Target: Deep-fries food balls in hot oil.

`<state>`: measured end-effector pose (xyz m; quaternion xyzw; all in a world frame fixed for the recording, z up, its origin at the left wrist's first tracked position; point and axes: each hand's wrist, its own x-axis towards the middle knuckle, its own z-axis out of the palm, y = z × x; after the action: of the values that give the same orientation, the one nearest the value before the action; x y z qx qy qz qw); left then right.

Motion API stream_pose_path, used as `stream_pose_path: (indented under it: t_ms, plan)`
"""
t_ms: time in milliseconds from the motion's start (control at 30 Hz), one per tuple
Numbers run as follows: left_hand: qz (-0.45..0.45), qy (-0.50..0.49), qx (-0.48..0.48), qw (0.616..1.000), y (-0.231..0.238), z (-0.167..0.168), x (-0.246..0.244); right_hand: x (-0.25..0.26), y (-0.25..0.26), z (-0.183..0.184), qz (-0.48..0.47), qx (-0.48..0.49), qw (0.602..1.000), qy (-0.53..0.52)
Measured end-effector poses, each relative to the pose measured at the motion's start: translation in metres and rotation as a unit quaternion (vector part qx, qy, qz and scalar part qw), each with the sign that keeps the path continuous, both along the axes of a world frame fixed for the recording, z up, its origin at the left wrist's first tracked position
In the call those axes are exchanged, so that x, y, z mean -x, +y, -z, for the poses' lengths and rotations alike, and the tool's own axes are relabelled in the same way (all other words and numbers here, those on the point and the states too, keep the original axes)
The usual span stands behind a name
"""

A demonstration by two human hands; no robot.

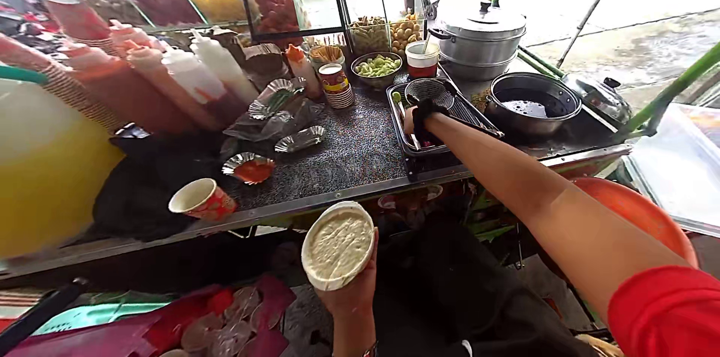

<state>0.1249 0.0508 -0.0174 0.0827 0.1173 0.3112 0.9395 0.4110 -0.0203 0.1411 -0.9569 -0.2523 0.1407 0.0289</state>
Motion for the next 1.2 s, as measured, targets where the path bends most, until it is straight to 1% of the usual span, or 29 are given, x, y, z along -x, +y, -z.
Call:
stream_pose_path:
  t_ms: [67,133,167,200,300,367,433,500,600,700,767,833,900,1000,1100,1200]
  plan:
    - [0.007,0.006,0.004,1.0,-0.004,0.007,0.015,0.001,0.0,0.019,0.06,-0.051,0.997,0.028]
    - [0.01,0.029,-0.004,1.0,-0.009,0.01,0.029,-0.005,0.002,0.044,0.091,-0.127,0.987,0.035]
    - [0.01,0.044,-0.009,0.999,-0.012,0.009,0.034,-0.004,0.003,0.05,0.101,-0.15,0.983,0.03]
    - [0.011,0.059,-0.02,0.998,-0.016,0.008,0.038,0.003,0.001,0.047,0.109,-0.158,0.981,0.03]
    - [0.02,0.093,-0.06,0.994,-0.022,0.008,0.051,0.036,-0.011,0.01,0.131,-0.183,0.972,0.068]
    - [0.034,0.09,-0.076,0.993,-0.023,0.009,0.056,0.041,-0.018,-0.002,0.136,-0.203,0.969,0.041]
    - [0.054,0.072,-0.087,0.992,-0.025,0.009,0.059,0.048,-0.032,-0.018,0.123,-0.221,0.967,0.016]
    - [0.07,0.06,-0.091,0.992,-0.027,0.004,0.062,0.06,-0.052,-0.04,0.083,-0.243,0.966,0.007]
    - [0.075,0.048,-0.088,0.992,-0.031,-0.002,0.062,0.056,-0.076,-0.054,0.01,-0.313,0.948,-0.062]
    - [0.084,0.028,-0.094,0.992,-0.033,-0.003,0.061,0.051,-0.104,-0.069,-0.037,-0.366,0.919,-0.144]
    - [0.091,0.015,-0.089,0.992,-0.035,-0.004,0.061,0.045,-0.126,-0.078,-0.038,-0.393,0.898,-0.196]
    - [0.095,0.01,-0.097,0.991,-0.038,-0.007,0.061,0.037,-0.151,-0.083,-0.018,-0.409,0.88,-0.24]
    - [0.096,0.01,-0.106,0.99,-0.043,-0.008,0.059,0.029,-0.182,-0.087,0.007,-0.406,0.876,-0.258]
    - [0.114,-0.004,-0.103,0.988,-0.048,-0.01,0.055,0.012,-0.24,-0.079,0.057,-0.353,0.897,-0.26]
    - [0.147,-0.023,-0.091,0.985,-0.055,-0.014,0.041,-0.016,-0.296,-0.059,0.138,-0.255,0.932,-0.218]
    - [0.18,-0.052,-0.067,0.98,-0.065,-0.018,0.019,-0.052,-0.345,-0.025,0.196,-0.17,0.95,-0.176]
